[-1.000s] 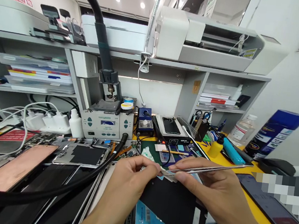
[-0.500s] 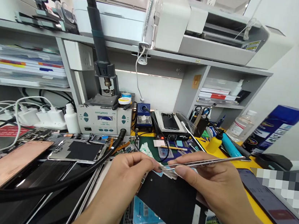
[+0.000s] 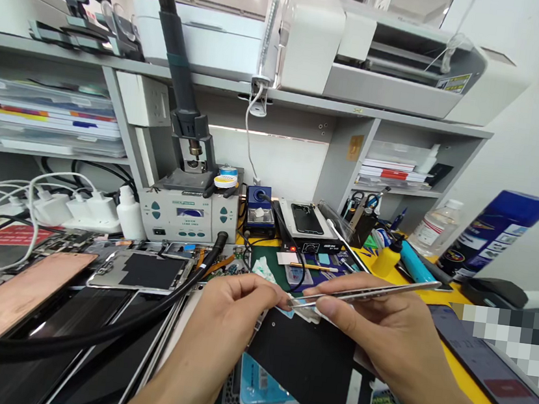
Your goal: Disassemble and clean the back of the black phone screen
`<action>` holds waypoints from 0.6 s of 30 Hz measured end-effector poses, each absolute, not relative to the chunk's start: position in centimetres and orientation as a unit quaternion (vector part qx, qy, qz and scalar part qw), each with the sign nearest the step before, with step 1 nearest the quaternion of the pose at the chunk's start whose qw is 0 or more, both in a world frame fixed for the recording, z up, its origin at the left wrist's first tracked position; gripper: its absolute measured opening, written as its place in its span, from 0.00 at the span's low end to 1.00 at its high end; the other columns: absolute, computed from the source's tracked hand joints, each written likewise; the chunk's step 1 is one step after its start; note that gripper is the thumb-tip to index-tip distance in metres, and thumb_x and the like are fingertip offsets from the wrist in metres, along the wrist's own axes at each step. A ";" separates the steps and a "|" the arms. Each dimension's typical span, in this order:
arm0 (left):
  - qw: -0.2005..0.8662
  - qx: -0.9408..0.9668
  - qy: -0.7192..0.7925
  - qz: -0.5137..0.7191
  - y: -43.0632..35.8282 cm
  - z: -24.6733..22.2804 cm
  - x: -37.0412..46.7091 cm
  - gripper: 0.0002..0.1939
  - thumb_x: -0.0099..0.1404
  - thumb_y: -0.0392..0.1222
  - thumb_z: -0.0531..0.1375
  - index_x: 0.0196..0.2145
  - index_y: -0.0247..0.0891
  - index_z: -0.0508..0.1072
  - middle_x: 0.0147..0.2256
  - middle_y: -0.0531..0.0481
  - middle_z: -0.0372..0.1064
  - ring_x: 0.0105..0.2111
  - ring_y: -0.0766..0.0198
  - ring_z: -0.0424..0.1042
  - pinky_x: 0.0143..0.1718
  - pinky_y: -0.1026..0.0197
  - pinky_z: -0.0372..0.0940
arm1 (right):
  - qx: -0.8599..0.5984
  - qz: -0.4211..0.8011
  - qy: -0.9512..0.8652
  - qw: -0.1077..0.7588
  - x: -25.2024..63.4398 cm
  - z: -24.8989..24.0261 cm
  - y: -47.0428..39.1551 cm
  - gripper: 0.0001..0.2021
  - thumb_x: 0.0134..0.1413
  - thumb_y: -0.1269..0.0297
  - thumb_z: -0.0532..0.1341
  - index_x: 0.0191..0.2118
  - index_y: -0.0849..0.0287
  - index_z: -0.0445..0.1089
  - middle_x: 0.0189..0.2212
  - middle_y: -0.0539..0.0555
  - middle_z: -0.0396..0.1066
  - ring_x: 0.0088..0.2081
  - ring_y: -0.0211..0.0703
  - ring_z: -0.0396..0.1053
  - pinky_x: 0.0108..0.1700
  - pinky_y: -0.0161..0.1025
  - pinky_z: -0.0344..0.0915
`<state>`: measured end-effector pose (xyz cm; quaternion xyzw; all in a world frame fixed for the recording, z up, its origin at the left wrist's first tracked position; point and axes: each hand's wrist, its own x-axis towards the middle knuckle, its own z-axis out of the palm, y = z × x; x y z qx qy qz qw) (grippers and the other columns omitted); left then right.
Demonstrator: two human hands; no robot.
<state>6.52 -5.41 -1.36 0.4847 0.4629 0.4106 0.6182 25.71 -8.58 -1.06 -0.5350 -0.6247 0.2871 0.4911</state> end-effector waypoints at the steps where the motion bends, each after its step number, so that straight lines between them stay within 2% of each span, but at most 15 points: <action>1: 0.620 0.483 0.462 0.411 -5.4 -1.3 6.5 0.10 0.58 0.45 0.62 0.26 0.38 0.80 0.29 0.48 0.76 0.32 0.59 0.68 0.30 0.61 0.57 | -0.534 0.285 -0.625 0.493 25.7 -1.0 -8.6 0.09 0.53 0.53 0.69 0.36 0.51 0.80 0.32 0.52 0.83 0.30 0.49 0.79 0.25 0.36 0.72; 3: 0.623 0.483 0.456 0.413 -5.4 -1.3 6.6 0.10 0.58 0.45 0.62 0.26 0.37 0.80 0.30 0.48 0.76 0.32 0.59 0.68 0.31 0.62 0.57 | -0.532 0.284 -0.624 0.496 25.6 -0.9 -8.5 0.09 0.53 0.53 0.69 0.36 0.51 0.80 0.34 0.52 0.83 0.31 0.49 0.79 0.24 0.36 0.71; 7: 0.644 0.468 0.444 0.412 -5.4 -1.3 6.5 0.11 0.57 0.47 0.65 0.25 0.36 0.79 0.28 0.49 0.74 0.30 0.62 0.66 0.29 0.63 0.56 | -0.531 0.292 -0.623 0.496 25.6 -0.9 -8.5 0.09 0.53 0.53 0.69 0.37 0.51 0.80 0.34 0.53 0.83 0.28 0.47 0.79 0.21 0.35 0.69; 10: 0.660 0.457 0.433 0.410 -5.3 -1.4 6.6 0.14 0.56 0.50 0.67 0.24 0.35 0.76 0.25 0.50 0.71 0.26 0.65 0.63 0.27 0.63 0.55 | -0.537 0.284 -0.633 0.479 25.6 -0.8 -8.6 0.10 0.53 0.52 0.68 0.36 0.51 0.81 0.34 0.53 0.83 0.31 0.49 0.79 0.23 0.36 0.71; 18: 0.659 0.454 0.440 0.408 -5.3 -1.4 6.6 0.12 0.56 0.45 0.67 0.22 0.35 0.75 0.22 0.52 0.69 0.24 0.67 0.62 0.25 0.65 0.54 | -0.524 0.276 -0.651 0.474 25.6 -0.7 -8.6 0.08 0.55 0.54 0.68 0.36 0.51 0.81 0.35 0.52 0.83 0.30 0.46 0.79 0.25 0.34 0.71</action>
